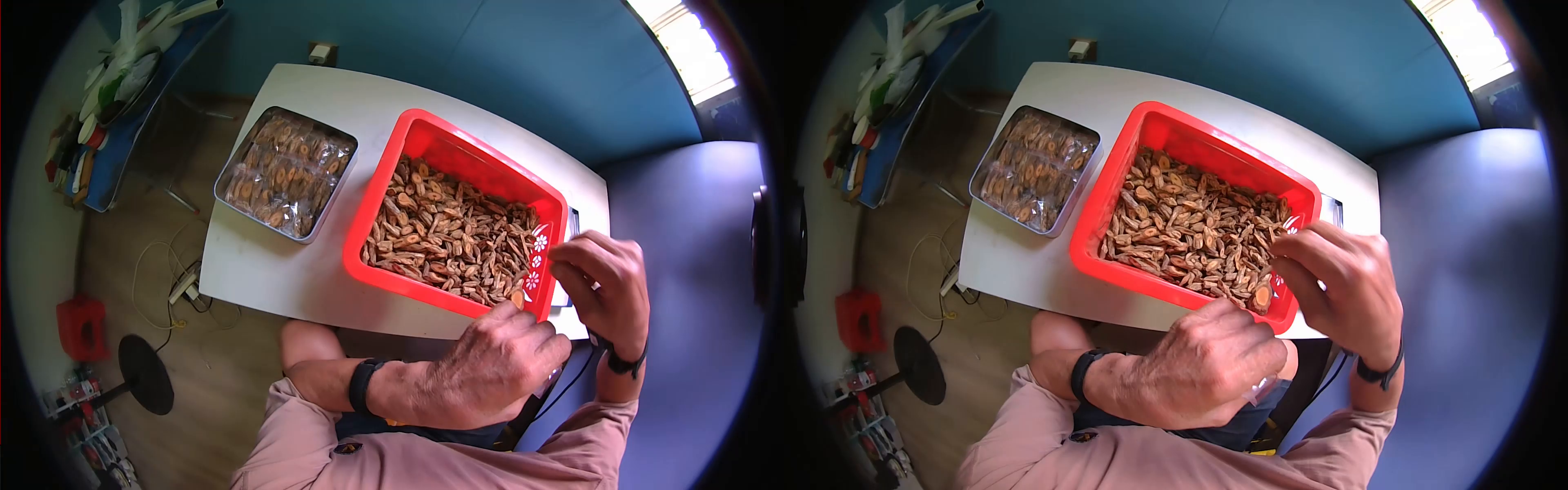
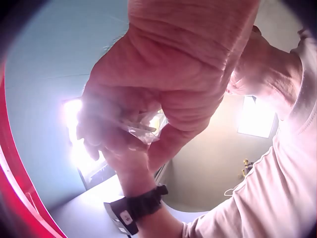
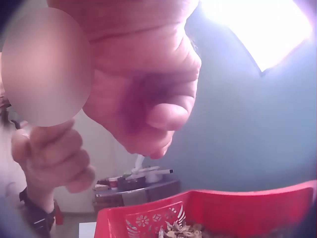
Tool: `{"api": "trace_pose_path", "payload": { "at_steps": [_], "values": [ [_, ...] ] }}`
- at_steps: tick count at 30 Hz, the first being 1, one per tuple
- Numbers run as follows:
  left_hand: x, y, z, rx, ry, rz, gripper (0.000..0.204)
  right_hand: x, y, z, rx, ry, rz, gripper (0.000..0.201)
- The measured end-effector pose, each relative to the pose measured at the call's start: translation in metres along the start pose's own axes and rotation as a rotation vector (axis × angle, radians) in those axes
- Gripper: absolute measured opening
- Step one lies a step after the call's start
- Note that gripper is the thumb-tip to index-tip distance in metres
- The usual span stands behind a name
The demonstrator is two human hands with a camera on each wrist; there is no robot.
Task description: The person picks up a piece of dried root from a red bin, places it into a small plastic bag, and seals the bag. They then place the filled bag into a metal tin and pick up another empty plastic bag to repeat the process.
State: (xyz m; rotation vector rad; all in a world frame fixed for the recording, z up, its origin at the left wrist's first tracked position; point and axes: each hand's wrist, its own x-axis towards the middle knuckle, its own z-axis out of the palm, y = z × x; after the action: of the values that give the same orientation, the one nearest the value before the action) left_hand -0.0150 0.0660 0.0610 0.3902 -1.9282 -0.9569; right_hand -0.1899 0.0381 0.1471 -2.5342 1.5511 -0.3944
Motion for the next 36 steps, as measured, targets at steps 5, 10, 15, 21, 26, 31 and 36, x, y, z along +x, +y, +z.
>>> {"api": "trace_pose_path", "payload": {
  "at_steps": [5,10,15,21,26,31,36],
  "values": [
    [-0.005,0.008,-0.012,-0.078,-0.037,-0.015,0.026,0.055,0.002,0.030,-0.024,-0.222,-0.101,0.008],
    [-0.005,0.006,-0.023,-0.040,0.038,0.003,0.020,0.095,0.010,0.077,-0.042,-0.421,-0.144,0.011],
    [-0.002,0.006,-0.030,0.006,0.074,0.005,0.016,0.117,0.013,0.119,-0.070,-0.475,-0.092,0.015],
    [-0.003,0.007,-0.035,-0.004,0.101,0.011,0.018,0.126,0.015,0.156,-0.071,-0.426,-0.075,0.025],
    [-0.003,0.007,-0.037,0.022,0.107,-0.005,0.019,0.122,0.012,0.173,-0.177,-0.343,-0.077,0.027],
    [-0.001,0.005,-0.036,0.006,0.132,-0.014,0.020,0.120,0.016,0.176,-0.223,-0.330,-0.116,0.025],
    [0.001,0.002,-0.036,0.014,0.123,-0.013,0.021,0.111,0.018,0.177,-0.090,-0.237,-0.190,0.027]
  ]
}}
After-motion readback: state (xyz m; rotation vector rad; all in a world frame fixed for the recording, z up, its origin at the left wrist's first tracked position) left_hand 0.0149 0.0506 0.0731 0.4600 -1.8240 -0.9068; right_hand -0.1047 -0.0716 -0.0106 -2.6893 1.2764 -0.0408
